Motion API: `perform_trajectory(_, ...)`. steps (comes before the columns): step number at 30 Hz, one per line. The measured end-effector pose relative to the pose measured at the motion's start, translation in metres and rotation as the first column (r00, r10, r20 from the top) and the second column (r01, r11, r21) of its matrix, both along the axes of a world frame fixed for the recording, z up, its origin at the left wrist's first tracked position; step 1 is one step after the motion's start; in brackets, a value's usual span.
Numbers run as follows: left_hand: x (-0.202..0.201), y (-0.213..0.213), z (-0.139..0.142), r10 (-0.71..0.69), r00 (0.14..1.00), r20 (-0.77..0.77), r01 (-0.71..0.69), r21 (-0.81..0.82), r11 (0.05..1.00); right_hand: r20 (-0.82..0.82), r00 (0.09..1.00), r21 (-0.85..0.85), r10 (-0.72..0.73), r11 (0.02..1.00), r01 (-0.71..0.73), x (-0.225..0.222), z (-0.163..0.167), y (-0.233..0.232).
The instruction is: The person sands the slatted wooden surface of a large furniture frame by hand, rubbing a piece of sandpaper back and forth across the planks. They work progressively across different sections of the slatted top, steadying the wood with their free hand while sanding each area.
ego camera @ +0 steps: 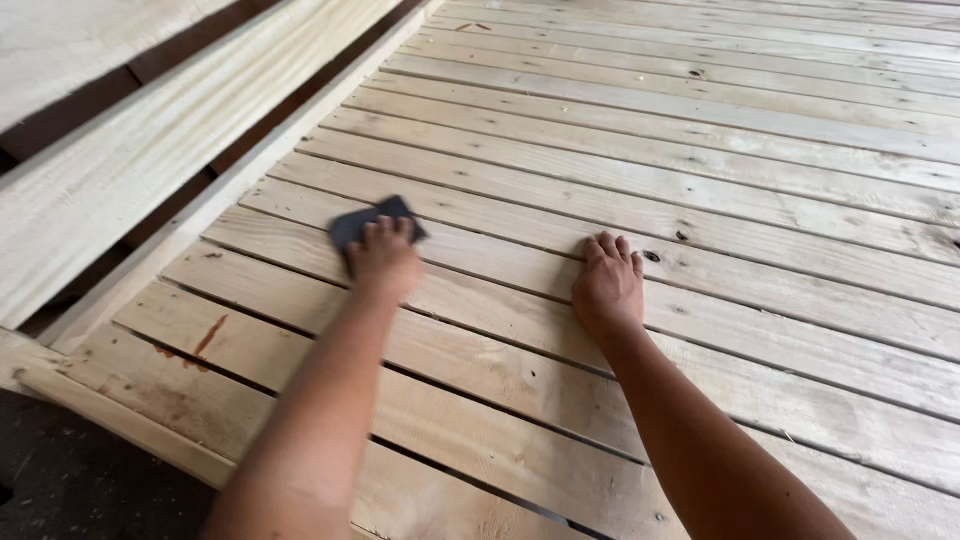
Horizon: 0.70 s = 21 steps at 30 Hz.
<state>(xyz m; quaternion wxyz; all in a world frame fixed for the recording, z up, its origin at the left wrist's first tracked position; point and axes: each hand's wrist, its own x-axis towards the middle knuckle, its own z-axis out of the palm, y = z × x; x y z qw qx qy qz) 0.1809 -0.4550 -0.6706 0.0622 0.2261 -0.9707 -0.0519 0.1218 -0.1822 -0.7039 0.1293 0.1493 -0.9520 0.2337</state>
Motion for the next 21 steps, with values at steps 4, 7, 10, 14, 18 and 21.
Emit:
perform_trajectory(4, -0.008, 0.103, -0.025, -0.432, 0.891, -0.137, 0.422, -0.097, 0.901, 0.073, 0.997, 0.023, 0.012, 1.000, -0.013, 0.000, 0.003, 0.003)
perform_trajectory(7, -0.002, 0.146, -0.045, -0.516, 0.833, -0.200, 0.524, -0.017, 0.852, 0.110, 0.994, 0.039, 0.010, 0.999, -0.014, 0.000, 0.005, 0.005)
perform_trajectory(10, 0.010, 0.098, -0.046, -0.497, 0.832, -0.247, 0.460, -0.196, 0.866, 0.056, 0.998, -0.028, 0.011, 1.000, -0.009, -0.002, 0.004, 0.004)
perform_trajectory(14, 0.010, 0.001, -0.020, -0.104, 0.981, -0.164, 0.110, 0.025, 0.994, 0.035, 0.999, -0.026, 0.013, 1.000, -0.012, -0.006, 0.000, 0.004)
perform_trajectory(18, -0.009, 0.032, -0.023, -0.191, 0.977, -0.091, 0.190, -0.027, 0.981, 0.047, 0.999, -0.010, -0.013, 1.000, 0.014, -0.007, -0.003, 0.004)
perform_trajectory(21, -0.025, 0.118, -0.041, -0.567, 0.793, -0.223, 0.578, -0.020, 0.816, 0.023, 0.999, 0.027, -0.026, 0.999, 0.026, -0.006, -0.003, 0.005)
